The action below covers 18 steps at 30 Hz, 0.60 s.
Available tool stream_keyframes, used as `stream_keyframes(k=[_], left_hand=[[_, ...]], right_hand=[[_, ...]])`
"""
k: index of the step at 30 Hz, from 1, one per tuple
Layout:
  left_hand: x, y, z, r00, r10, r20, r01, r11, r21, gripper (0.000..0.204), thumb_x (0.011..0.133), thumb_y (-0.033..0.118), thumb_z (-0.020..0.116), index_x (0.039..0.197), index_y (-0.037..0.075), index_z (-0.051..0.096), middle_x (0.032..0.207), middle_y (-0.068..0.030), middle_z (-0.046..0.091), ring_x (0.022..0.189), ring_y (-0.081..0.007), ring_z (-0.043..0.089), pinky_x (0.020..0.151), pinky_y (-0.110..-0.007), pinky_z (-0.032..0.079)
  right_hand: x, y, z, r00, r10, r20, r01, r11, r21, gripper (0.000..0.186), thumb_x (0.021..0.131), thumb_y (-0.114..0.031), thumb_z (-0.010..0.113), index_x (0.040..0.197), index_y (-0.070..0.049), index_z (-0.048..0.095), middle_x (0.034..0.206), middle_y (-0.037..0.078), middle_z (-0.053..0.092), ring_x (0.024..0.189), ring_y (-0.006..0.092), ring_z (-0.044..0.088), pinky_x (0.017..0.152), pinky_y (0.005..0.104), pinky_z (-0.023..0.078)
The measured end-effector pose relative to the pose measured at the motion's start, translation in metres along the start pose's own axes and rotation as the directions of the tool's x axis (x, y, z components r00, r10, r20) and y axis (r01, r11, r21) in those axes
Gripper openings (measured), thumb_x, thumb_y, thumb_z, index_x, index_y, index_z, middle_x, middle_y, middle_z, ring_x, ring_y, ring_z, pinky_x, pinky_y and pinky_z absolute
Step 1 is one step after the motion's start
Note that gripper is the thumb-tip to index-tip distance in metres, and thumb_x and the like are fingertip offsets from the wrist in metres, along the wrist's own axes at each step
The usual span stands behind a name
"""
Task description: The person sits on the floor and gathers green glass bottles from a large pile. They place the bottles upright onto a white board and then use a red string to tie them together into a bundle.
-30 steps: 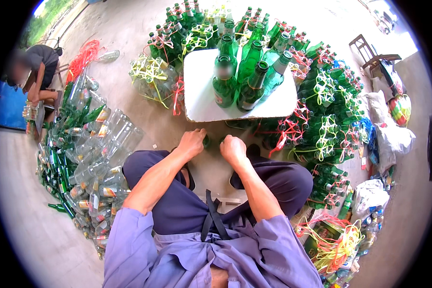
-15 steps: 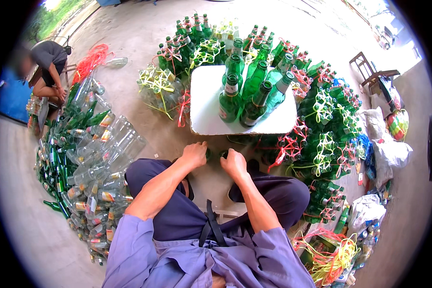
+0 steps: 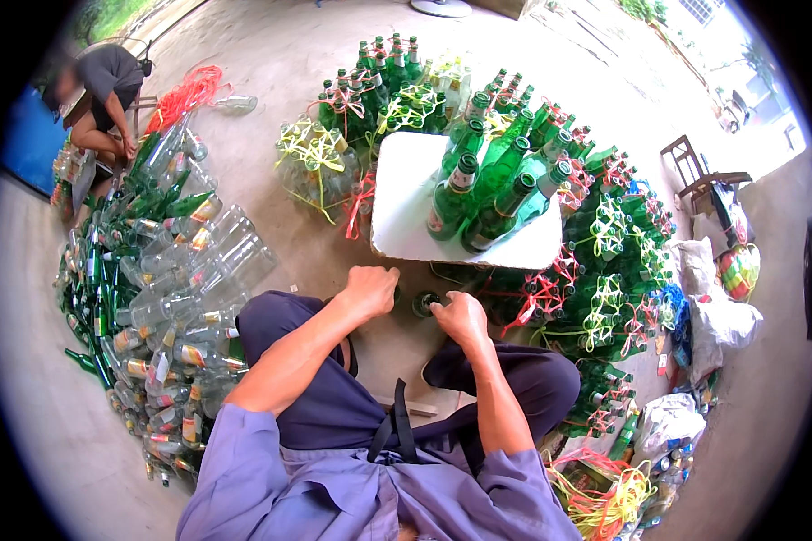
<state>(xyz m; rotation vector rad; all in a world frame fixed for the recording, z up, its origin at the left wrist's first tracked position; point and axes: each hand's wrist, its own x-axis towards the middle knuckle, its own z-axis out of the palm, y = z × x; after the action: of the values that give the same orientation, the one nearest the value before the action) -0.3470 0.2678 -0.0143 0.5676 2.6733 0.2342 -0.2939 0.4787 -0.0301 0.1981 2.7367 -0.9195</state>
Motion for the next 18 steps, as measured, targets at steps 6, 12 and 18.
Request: stream_keyframes(k=[6,12,18], left_hand=[[0.031,-0.015,-0.046,0.966,-0.084,-0.243,-0.028,0.906,-0.423,0.027,0.082,0.022,0.061,0.100,0.004,0.070,0.089,-0.0227,0.071,0.082,-0.0341,0.071,0.069,-0.046,0.055],[0.074,-0.024,-0.087,0.971,-0.227,-0.069,-0.028,0.179,-0.983,0.037,0.091,0.032,0.061,0.110,0.000,0.064,0.100,-0.0115,0.072,0.086,-0.0199,0.070,0.070,-0.033,0.052],[0.103,-0.028,-0.067,0.945,-0.324,0.050,0.028,-0.072,-0.997,0.034,0.092,0.032,0.062,0.111,0.003,0.062,0.104,-0.0109,0.069,0.091,-0.0198,0.067,0.076,-0.034,0.051]], right_hand=[[0.018,-0.020,-0.017,0.987,0.050,0.152,-0.129,0.813,0.568,0.054,0.087,-0.018,0.069,0.129,0.013,0.054,0.075,0.010,0.068,0.056,0.0106,0.060,0.052,0.0266,0.051],[0.030,-0.060,-0.060,0.968,-0.008,0.251,-0.153,0.775,0.613,0.061,0.091,-0.018,0.065,0.138,0.014,0.044,0.084,0.012,0.067,0.063,0.0139,0.064,0.054,0.0258,0.052],[0.034,-0.050,-0.070,0.960,0.069,0.273,-0.226,0.768,0.599,0.063,0.090,-0.018,0.065,0.138,0.015,0.043,0.088,0.012,0.067,0.067,0.0148,0.065,0.055,0.0258,0.052]])
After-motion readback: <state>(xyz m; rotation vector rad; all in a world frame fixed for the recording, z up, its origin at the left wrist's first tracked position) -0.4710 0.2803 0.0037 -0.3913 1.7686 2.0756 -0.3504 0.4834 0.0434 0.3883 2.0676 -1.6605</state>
